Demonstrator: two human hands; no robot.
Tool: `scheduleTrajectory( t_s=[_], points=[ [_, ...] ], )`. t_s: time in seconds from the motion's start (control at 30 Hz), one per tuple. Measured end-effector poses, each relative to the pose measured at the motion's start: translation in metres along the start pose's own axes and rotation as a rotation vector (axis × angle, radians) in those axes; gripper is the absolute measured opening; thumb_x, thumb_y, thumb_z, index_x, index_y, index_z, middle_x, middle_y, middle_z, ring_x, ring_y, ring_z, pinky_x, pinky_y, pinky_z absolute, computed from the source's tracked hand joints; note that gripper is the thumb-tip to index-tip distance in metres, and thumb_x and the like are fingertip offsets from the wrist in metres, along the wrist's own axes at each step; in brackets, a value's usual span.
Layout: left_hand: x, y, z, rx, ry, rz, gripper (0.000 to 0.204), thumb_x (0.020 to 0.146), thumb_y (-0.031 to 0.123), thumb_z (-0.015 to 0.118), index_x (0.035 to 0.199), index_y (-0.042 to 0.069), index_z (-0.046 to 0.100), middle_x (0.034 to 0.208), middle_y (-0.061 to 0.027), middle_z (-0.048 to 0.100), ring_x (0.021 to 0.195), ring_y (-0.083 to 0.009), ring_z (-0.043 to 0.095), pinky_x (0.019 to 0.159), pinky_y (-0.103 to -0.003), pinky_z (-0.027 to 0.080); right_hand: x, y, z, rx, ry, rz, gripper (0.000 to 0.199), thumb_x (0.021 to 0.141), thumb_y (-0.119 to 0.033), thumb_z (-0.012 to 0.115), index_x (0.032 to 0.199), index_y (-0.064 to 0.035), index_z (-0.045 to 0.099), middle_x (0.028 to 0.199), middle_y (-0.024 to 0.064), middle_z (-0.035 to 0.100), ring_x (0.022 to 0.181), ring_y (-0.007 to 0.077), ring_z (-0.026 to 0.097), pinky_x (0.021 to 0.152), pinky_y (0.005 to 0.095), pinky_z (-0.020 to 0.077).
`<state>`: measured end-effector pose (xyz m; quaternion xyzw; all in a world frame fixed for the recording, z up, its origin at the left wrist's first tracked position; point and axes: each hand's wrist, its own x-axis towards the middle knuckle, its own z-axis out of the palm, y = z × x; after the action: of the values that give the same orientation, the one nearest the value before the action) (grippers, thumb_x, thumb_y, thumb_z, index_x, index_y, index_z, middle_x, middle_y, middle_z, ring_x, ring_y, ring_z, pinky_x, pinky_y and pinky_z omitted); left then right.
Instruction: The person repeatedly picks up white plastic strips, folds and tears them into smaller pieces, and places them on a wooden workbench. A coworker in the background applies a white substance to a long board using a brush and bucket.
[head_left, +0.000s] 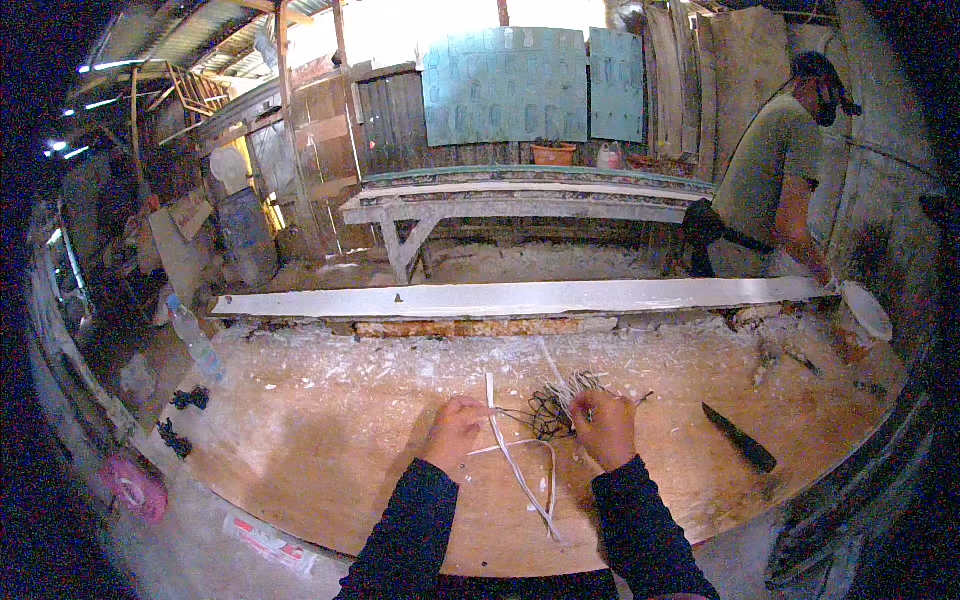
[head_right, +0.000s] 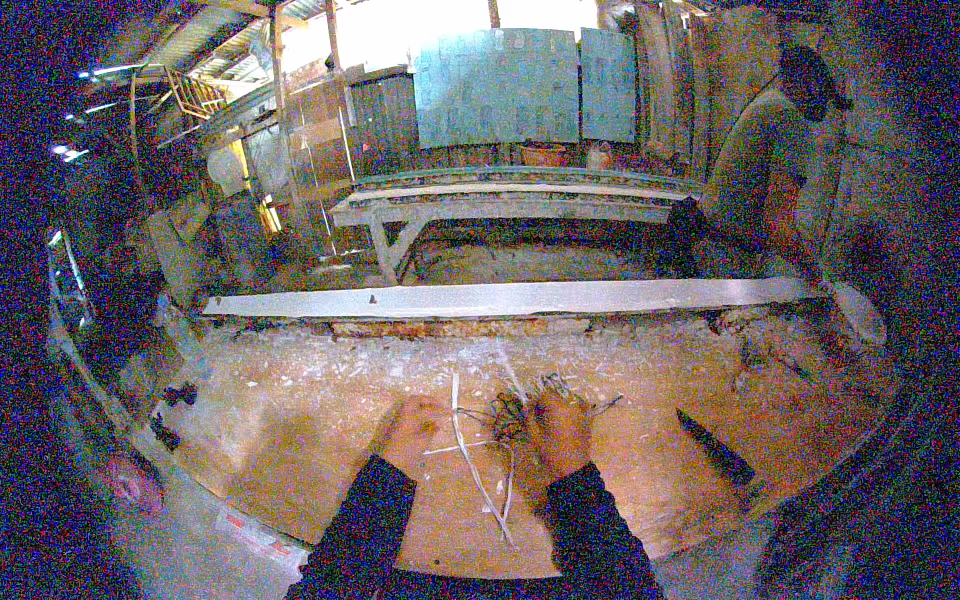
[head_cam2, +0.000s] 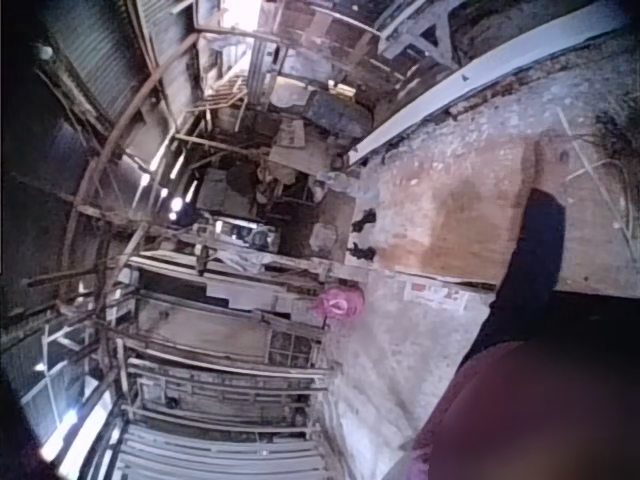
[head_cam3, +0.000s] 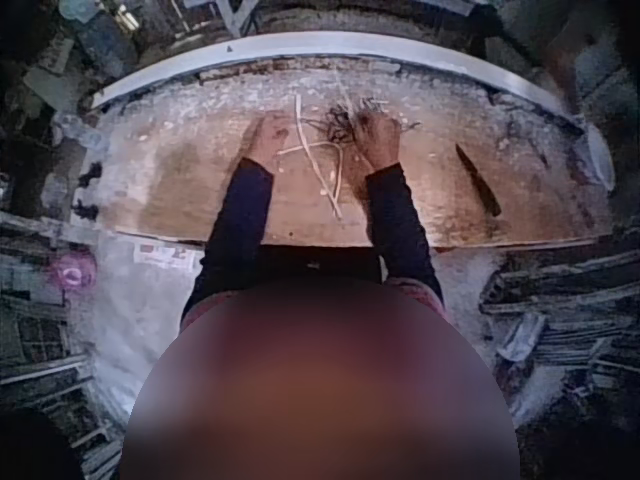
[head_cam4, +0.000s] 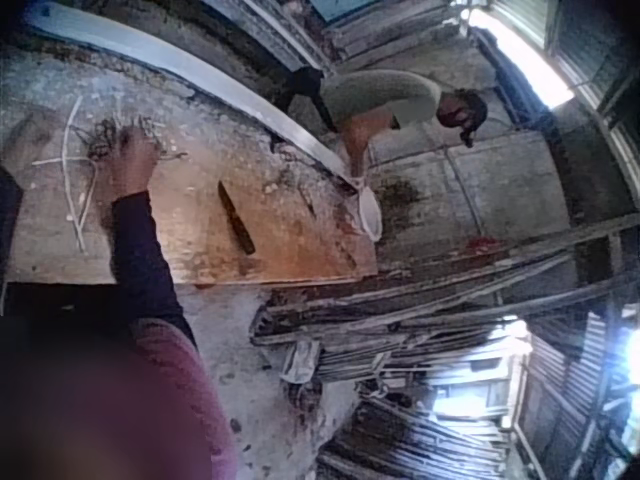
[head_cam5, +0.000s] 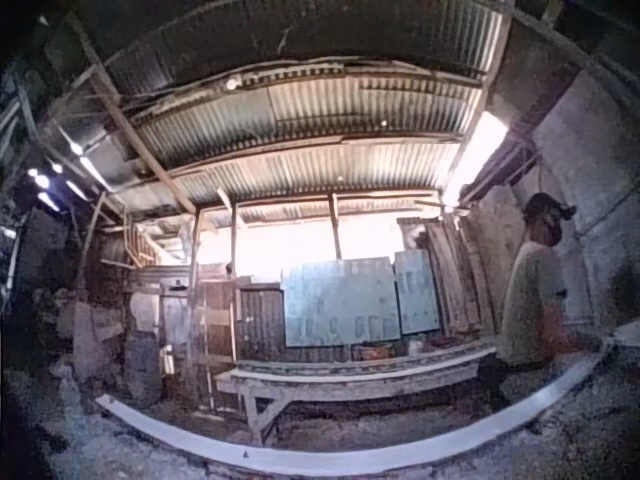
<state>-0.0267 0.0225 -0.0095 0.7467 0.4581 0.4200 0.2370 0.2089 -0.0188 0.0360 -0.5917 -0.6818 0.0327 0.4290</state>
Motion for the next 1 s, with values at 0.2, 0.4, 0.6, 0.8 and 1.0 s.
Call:
scheduleTrajectory(
  t_s=[0.2, 0.4, 0.6, 0.8, 1.0],
  points=[
    [-0.014, 0.008, 0.010, 0.358, -0.104, 0.200, 0.029, 0.064, 0.004, 0.061, 0.087, 0.021, 0.066, 0.109, -0.0063, 0.047, 0.104, -0.0272, 0.040, 0.092, -0.037, 0.032, 0.000, 0.013, -0.010, -0.345, 0.041, 0.123, 0.013, 0.070, -0.021, 0.061, 0.076, -0.0104, 0.062, 0.077, 0.0075, 0.061, 0.074, 0.0258, 0.058, 0.075, 0.0436, 0.0362],
    [-0.012, 0.018, 0.007, 0.419, -0.105, 0.200, 0.013, 0.067, 0.013, 0.063, 0.077, 0.020, 0.065, 0.109, -0.0024, 0.048, 0.107, -0.0261, 0.038, 0.094, -0.041, 0.026, -0.001, 0.009, 0.003, -0.274, 0.023, -0.076, 0.021, 0.069, -0.024, 0.065, 0.083, -0.0088, 0.062, 0.080, 0.0102, 0.060, 0.076, 0.0276, 0.057, 0.072, 0.0403, 0.0412],
    [-0.009, 0.023, 0.004, 0.366, 0.038, 0.262, 0.007, 0.071, 0.017, 0.061, 0.077, 0.018, 0.063, 0.098, 0.0000, 0.054, 0.102, -0.0223, 0.045, 0.097, -0.047, 0.019, -0.020, -0.021, 0.020, 0.171, -0.368, -0.068, 0.026, 0.077, -0.028, 0.059, 0.091, -0.0070, 0.062, 0.078, 0.0126, 0.062, 0.073, 0.0279, 0.060, 0.065, 0.0347, 0.0459],
    [-0.005, 0.024, 0.001, 0.402, 0.223, 0.294, 0.005, 0.075, 0.012, 0.056, 0.079, 0.012, 0.059, 0.080, -0.0026, 0.060, 0.085, -0.0204, 0.055, 0.098, -0.048, 0.019, -0.019, -0.029, 0.010, 0.056, -0.384, -0.141, 0.027, 0.080, -0.031, 0.056, 0.092, -0.0084, 0.063, 0.078, 0.0107, 0.063, 0.073, 0.0264, 0.060, 0.066, 0.0339, 0.0455],
    [-0.005, 0.028, -0.003, 0.317, 0.270, 0.285, 0.006, 0.075, 0.010, 0.056, 0.081, 0.010, 0.058, 0.080, -0.0065, 0.059, 0.079, -0.0253, 0.056, 0.085, -0.042, 0.036, -0.016, -0.019, 0.017, 0.247, -0.389, -0.111, 0.024, 0.080, -0.029, 0.056, 0.088, -0.0083, 0.064, 0.076, 0.0087, 0.063, 0.067, 0.0187, 0.058, 0.060, 0.0295, 0.0431]
  ],
)
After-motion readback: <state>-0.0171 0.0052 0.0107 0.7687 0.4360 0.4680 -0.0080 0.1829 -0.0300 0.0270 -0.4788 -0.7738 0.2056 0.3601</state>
